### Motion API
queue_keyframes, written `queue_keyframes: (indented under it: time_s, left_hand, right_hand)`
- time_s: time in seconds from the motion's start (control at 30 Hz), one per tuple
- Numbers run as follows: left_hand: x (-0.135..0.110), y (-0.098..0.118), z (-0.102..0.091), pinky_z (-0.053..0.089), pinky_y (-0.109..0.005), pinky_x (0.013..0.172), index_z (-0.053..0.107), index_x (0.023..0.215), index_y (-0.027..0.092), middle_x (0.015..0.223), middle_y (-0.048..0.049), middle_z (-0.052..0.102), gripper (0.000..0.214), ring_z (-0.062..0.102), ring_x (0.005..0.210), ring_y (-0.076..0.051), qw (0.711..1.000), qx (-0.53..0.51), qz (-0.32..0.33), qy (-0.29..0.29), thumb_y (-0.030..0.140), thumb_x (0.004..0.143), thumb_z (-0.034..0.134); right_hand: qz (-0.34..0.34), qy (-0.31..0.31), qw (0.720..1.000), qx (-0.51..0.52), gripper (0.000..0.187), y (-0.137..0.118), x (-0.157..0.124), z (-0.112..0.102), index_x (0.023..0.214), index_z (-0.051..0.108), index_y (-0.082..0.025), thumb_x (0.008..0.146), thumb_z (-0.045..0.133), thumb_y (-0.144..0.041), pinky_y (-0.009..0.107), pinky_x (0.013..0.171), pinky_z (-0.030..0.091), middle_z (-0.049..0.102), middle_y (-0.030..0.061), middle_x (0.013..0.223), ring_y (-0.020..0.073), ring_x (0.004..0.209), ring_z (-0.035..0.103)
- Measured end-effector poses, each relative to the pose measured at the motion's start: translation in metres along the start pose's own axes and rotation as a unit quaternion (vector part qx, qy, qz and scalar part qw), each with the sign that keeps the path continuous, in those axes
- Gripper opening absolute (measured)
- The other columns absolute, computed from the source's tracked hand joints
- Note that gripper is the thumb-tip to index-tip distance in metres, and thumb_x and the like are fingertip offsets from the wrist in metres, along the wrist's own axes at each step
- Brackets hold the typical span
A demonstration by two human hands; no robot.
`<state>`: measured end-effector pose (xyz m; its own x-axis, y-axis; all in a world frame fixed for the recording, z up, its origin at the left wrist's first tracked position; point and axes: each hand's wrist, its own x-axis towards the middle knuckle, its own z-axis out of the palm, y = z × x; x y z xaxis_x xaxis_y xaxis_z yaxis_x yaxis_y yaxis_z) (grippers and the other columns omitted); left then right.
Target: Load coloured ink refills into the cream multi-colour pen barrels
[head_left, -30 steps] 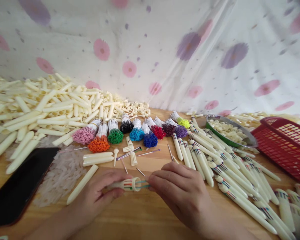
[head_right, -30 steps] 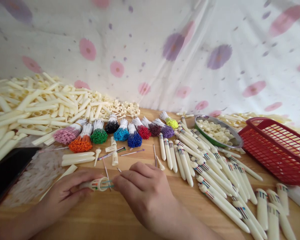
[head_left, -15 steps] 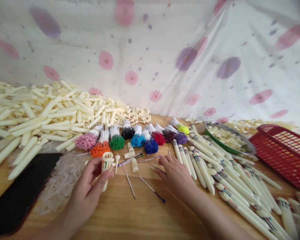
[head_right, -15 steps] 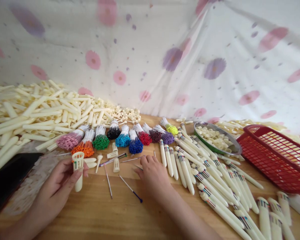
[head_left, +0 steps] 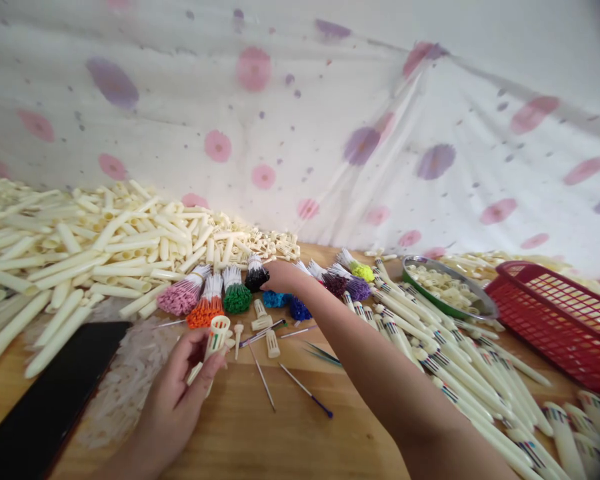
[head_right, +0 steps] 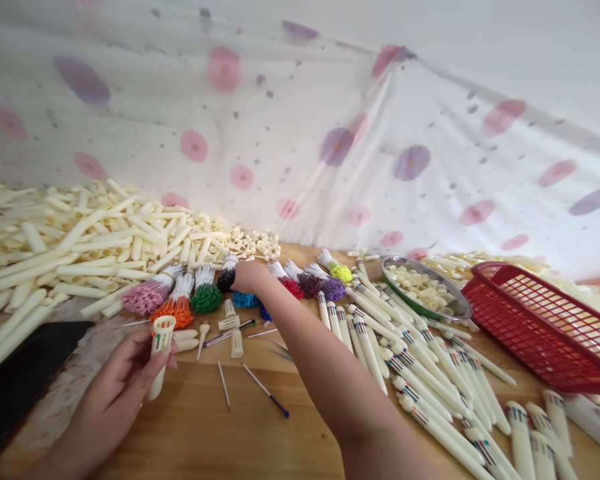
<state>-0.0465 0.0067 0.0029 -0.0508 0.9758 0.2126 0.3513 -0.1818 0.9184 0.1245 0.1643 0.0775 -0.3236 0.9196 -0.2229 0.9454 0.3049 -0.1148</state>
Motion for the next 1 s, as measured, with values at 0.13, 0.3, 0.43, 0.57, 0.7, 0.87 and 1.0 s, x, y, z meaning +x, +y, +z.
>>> queue_keyframes:
  time_s: [0.13, 0.3, 0.43, 0.57, 0.7, 0.87, 1.0]
  left_hand:
    - [-0.002, 0.001, 0.002, 0.05, -0.029, 0.076, 0.048, 0.103, 0.022, 0.09, -0.0042, 0.065, 0.027, 0.063, 0.082, -0.019, 0.999, 0.018, 0.012, -0.037, 0.042, 0.086, 0.046]
    - [-0.002, 0.006, 0.003, 0.05, -0.029, 0.076, 0.049, 0.1, 0.022, 0.091, -0.005, 0.066, 0.027, 0.063, 0.081, -0.019, 0.998, 0.031, 0.015, -0.044, 0.044, 0.085, 0.046]
    - [-0.003, 0.004, 0.003, 0.051, -0.028, 0.075, 0.049, 0.101, 0.022, 0.089, -0.0044, 0.066, 0.028, 0.064, 0.081, -0.019, 0.999, 0.039, 0.008, -0.037, 0.044, 0.085, 0.046]
    - [-0.002, 0.0, 0.003, 0.052, -0.027, 0.075, 0.051, 0.102, 0.023, 0.09, -0.0034, 0.067, 0.025, 0.065, 0.084, -0.019, 0.998, 0.052, 0.021, -0.033, 0.04, 0.085, 0.048]
    - [0.002, 0.0, 0.002, 0.053, -0.025, 0.076, 0.056, 0.1, 0.023, 0.096, -0.0031, 0.069, 0.023, 0.065, 0.091, -0.02, 0.995, 0.076, 0.05, -0.032, 0.037, 0.082, 0.054]
    - [0.004, 0.002, 0.0, 0.054, -0.021, 0.075, 0.063, 0.098, 0.025, 0.101, -0.0015, 0.071, 0.019, 0.067, 0.092, -0.018, 0.988, 0.099, 0.116, -0.03, 0.031, 0.08, 0.058]
    - [0.003, 0.004, 0.001, 0.051, -0.024, 0.085, 0.063, 0.106, 0.027, 0.106, -0.0016, 0.071, 0.024, 0.066, 0.096, -0.018, 0.971, 0.13, 0.197, -0.046, 0.027, 0.083, 0.055]
  right_hand:
    - [-0.001, -0.032, 0.999, -0.018, 0.028, 0.007, 0.0, -0.01, 0.112, 0.053, -0.016, 0.089, 0.051, -0.031, 0.038, 0.079, 0.05, 0.056, 0.0071, 0.112, 0.0186, 0.093, 0.058]
    - [0.041, 0.042, 0.997, -0.045, 0.025, 0.009, -0.009, -0.009, 0.108, 0.056, -0.014, 0.089, 0.051, -0.031, 0.038, 0.079, 0.049, 0.059, 0.0073, 0.108, 0.0183, 0.093, 0.059]
    - [0.066, 0.119, 0.989, -0.056, 0.022, 0.002, -0.023, 0.0, 0.095, 0.062, -0.009, 0.09, 0.044, -0.018, 0.034, 0.074, 0.046, 0.065, 0.0157, 0.096, 0.0238, 0.09, 0.062]
    - [0.058, 0.171, 0.983, -0.046, 0.022, 0.001, -0.053, 0.002, 0.089, 0.062, -0.012, 0.089, 0.042, -0.019, 0.03, 0.066, 0.043, 0.068, 0.0139, 0.085, 0.0227, 0.079, 0.063]
    - [0.008, 0.205, 0.975, 0.082, 0.024, 0.019, -0.101, -0.001, 0.073, 0.058, -0.017, 0.088, 0.046, -0.031, 0.022, 0.057, 0.039, 0.063, 0.0014, 0.066, 0.0127, 0.062, 0.056]
    - [-0.073, 0.179, 0.939, 0.285, 0.032, 0.045, -0.158, 0.01, 0.067, 0.056, -0.017, 0.088, 0.046, -0.04, 0.02, 0.048, 0.034, 0.052, -0.0021, 0.056, 0.0091, 0.052, 0.044]
    - [-0.079, 0.161, 0.945, 0.272, 0.027, 0.051, -0.175, 0.019, 0.072, 0.059, -0.017, 0.088, 0.046, -0.035, 0.02, 0.047, 0.033, 0.051, -0.002, 0.057, 0.0089, 0.052, 0.042]
